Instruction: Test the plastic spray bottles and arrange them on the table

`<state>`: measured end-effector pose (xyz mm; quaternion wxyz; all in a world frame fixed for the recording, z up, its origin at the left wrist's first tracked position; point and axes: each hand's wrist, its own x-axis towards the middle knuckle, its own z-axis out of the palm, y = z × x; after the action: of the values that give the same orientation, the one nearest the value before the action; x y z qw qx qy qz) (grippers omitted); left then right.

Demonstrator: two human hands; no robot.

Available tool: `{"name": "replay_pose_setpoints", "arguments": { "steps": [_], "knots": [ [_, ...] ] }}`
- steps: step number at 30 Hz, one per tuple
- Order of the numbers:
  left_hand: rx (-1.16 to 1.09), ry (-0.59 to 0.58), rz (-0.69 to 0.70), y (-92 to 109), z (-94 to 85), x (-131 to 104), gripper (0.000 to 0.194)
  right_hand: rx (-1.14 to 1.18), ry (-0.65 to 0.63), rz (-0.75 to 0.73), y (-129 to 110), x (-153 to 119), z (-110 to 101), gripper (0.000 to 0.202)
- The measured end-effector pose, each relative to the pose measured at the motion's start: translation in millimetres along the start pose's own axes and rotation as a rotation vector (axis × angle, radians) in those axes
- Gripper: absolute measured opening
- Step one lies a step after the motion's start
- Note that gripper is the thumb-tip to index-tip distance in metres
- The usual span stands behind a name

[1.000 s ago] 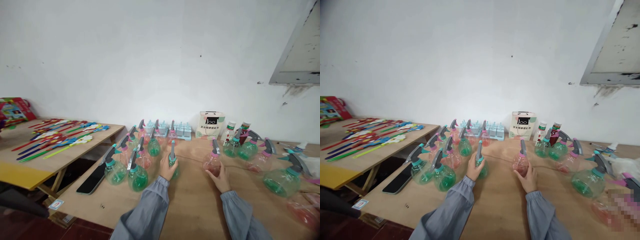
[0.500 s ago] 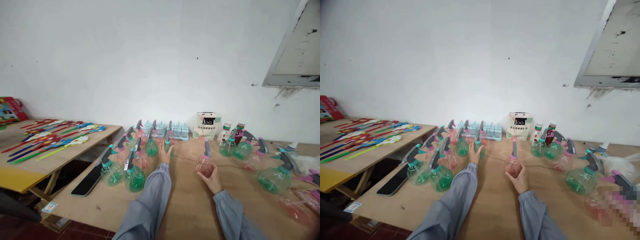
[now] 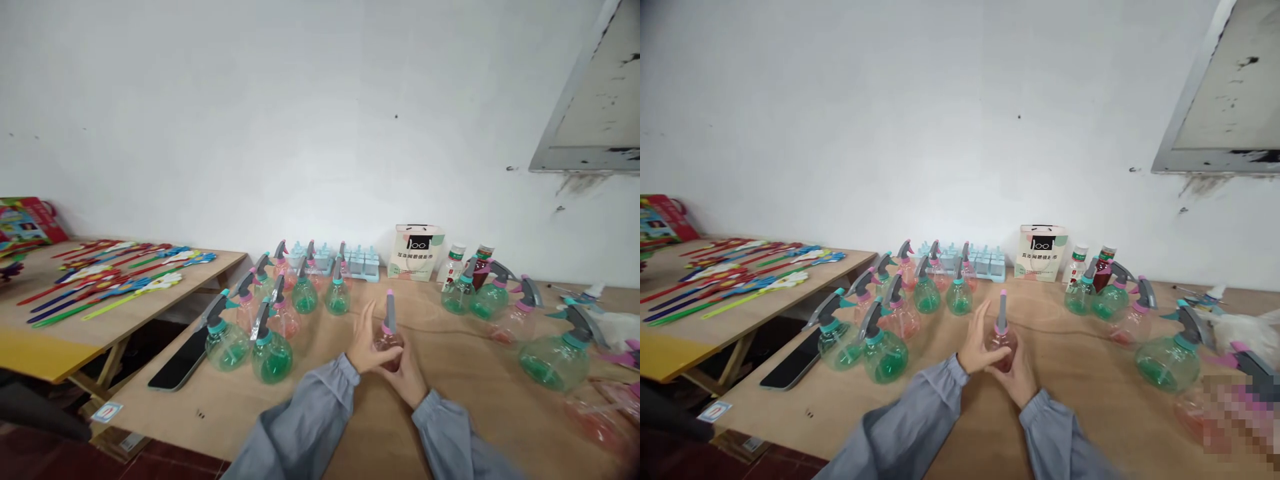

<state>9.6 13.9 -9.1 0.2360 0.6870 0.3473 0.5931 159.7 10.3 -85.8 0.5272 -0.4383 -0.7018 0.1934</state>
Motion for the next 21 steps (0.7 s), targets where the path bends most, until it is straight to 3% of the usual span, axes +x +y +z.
{"name": "replay_pose_setpoints", "arguments": {
  "steps": [4, 7, 10, 13, 15, 18, 21],
  "knots": [
    [-0.113, 0.068, -0.163, 12.4, 0.7, -8.4, 0.067, -0.027, -0.205, -0.107, -13.1, -12.7, 7.4, 0.1],
    [-0.214, 0.021, -0.213, 7.8, -15.4, -8.3, 0.074, -0.076, -0.252, -0.11, -7.0, -9.6, -5.4, 0.085],
    [-0.287, -0.098, -0.264, 3.1, -36.1, -5.1, 0.079, -0.124, 0.009, 0.009, 13.5, 9.9, -30.0, 0.061],
    [-0.293, -0.108, -0.297, 2.9, -52.0, -0.7, 0.071, -0.173, 0.409, 0.163, 43.6, 42.8, -59.1, 0.072],
    [-0.285, -0.079, -0.347, 4.4, -57.9, 0.8, 0.062, -0.25, 0.591, 0.206, 64.1, 67.5, -77.0, 0.083],
    [-0.253, -0.06, -0.411, 7.3, -61.5, -0.6, 0.04, -0.383, 0.758, 0.231, 88.9, 101.2, -95.2, 0.095],
    [-0.233, -0.063, -0.457, 8.8, -63.9, -3.7, 0.024, -0.422, 0.816, 0.327, 103.8, 125.1, -100.7, 0.104]
  ]
}}
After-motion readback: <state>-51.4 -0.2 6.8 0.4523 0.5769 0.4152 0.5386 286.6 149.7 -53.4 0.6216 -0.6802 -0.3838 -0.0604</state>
